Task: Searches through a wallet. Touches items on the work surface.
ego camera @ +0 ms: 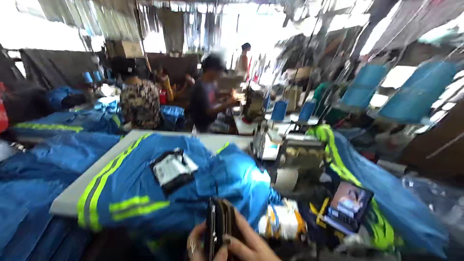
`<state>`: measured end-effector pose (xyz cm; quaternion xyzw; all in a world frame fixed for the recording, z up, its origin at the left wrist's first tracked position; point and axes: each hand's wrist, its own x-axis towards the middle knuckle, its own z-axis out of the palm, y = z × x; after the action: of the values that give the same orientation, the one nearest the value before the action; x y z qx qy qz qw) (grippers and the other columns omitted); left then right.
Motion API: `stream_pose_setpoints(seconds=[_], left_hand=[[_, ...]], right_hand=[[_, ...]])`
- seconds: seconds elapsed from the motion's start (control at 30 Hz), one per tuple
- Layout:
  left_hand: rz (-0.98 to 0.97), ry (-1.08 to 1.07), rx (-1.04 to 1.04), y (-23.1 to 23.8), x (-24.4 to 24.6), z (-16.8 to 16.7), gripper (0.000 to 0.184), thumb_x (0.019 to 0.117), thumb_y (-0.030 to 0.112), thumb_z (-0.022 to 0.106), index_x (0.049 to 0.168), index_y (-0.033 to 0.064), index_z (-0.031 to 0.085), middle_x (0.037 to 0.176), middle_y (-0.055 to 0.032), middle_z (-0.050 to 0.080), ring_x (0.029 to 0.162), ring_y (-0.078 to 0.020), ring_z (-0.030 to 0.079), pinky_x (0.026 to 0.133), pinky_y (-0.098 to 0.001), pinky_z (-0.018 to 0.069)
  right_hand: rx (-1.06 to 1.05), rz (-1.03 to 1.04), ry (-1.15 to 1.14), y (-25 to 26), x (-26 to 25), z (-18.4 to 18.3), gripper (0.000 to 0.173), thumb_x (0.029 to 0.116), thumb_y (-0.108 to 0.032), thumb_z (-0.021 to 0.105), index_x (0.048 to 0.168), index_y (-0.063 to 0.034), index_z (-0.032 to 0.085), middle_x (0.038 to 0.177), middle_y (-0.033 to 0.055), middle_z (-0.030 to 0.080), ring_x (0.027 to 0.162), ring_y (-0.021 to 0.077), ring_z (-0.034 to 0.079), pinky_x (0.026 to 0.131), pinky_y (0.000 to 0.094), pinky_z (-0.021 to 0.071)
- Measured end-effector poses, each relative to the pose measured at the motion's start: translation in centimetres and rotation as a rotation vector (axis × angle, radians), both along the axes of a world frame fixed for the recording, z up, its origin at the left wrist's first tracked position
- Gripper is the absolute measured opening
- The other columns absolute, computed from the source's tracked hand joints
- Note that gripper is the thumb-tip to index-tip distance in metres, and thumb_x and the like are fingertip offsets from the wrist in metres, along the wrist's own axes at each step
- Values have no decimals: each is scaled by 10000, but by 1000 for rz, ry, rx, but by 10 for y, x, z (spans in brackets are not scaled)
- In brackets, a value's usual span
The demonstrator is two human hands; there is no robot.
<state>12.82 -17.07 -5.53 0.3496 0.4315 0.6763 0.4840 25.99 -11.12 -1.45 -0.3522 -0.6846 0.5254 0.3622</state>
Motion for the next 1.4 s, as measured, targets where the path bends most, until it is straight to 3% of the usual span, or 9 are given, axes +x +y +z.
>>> stream_pose_setpoints(seconds=[0.2, 0.3, 0.4, 0.6, 0.73, 1.1, 1.27, 1.33, 1.4], left_hand=[[-163, -42, -324, 2, -7, 4, 971, 836, 251, 776, 1587, 55, 192, 1315, -165, 611, 1146, -227, 654, 943, -406, 580], [-219, -100, -391, -6, -13, 0, 911, 875, 397, 703, 1580, 44, 248, 1369, -152, 580, 1187, -214, 628, 975, -402, 559], [-257, -240, -444, -18, -16, -1, 737, 948, 360, 582, 1526, 22, 274, 1265, -125, 636, 1114, -195, 665, 951, -392, 573], [-256, -514, -399, -28, -21, -9, 563, 845, 241, 707, 1311, 69, 444, 1062, -95, 729, 973, -199, 730, 866, -401, 610], [-342, -722, -159, -31, -35, -37, 333, 802, 217, 772, 1113, 104, 745, 1055, -111, 764, 1007, -219, 739, 900, -445, 598], [-541, -851, 159, -37, -58, -94, 368, 888, 262, 682, 1192, 64, 747, 1164, -132, 746, 1115, -241, 710, 962, -466, 567], [-606, -634, 107, -42, -55, -77, 447, 925, 210, 712, 1366, 173, 651, 1248, -57, 725, 1155, -165, 691, 1008, -379, 555], [-446, -384, -39, -35, -42, -52, 840, 832, 229, 835, 1539, 217, 382, 1326, -54, 669, 1161, -180, 679, 970, -398, 583], [-333, -179, -153, -22, -29, -34, 1267, 735, 208, 911, 1627, 152, 14, 1455, -114, 533, 1216, -220, 640, 964, -408, 590]], right_hand=[[5, -15, -108, -10, 30, -25, 677, 1045, -316, 568, 1594, -28, 297, 1480, 90, 552, 1297, 79, 575, 1102, 304, 495], [38, -51, -173, -7, 39, -27, 543, 1074, -343, 498, 1516, -29, 463, 1412, 67, 621, 1283, 73, 587, 1116, 318, 481], [44, -79, -178, -1, 46, -29, 444, 1076, -326, 492, 1419, -61, 585, 1322, 33, 676, 1209, 55, 629, 1067, 296, 512], [79, -93, -155, 1, 51, -32, 396, 1083, -337, 482, 1348, -95, 648, 1218, -4, 716, 1114, 32, 663, 992, 264, 550], [104, -126, -135, -2, 46, -24, 381, 1078, -340, 496, 1338, -112, 655, 1156, -20, 732, 1036, 25, 684, 920, 244, 575], [269, -79, -188, -25, 19, -13, 372, 1043, -298, 580, 1354, -103, 637, 1104, 3, 754, 962, 46, 717, 833, 253, 608], [152, -85, -147, -19, 23, -21, 480, 1012, -306, 640, 1467, -228, 510, 1085, -50, 757, 863, 47, 732, 762, 250, 628], [92, -95, -140, -13, 27, -27, 438, 1016, -290, 630, 1441, -273, 527, 1170, -63, 735, 860, 61, 731, 763, 261, 627], [84, -77, -122, -10, 30, -31, 350, 1035, -251, 589, 1385, -256, 579, 1259, -58, 697, 908, 73, 725, 802, 272, 629]])
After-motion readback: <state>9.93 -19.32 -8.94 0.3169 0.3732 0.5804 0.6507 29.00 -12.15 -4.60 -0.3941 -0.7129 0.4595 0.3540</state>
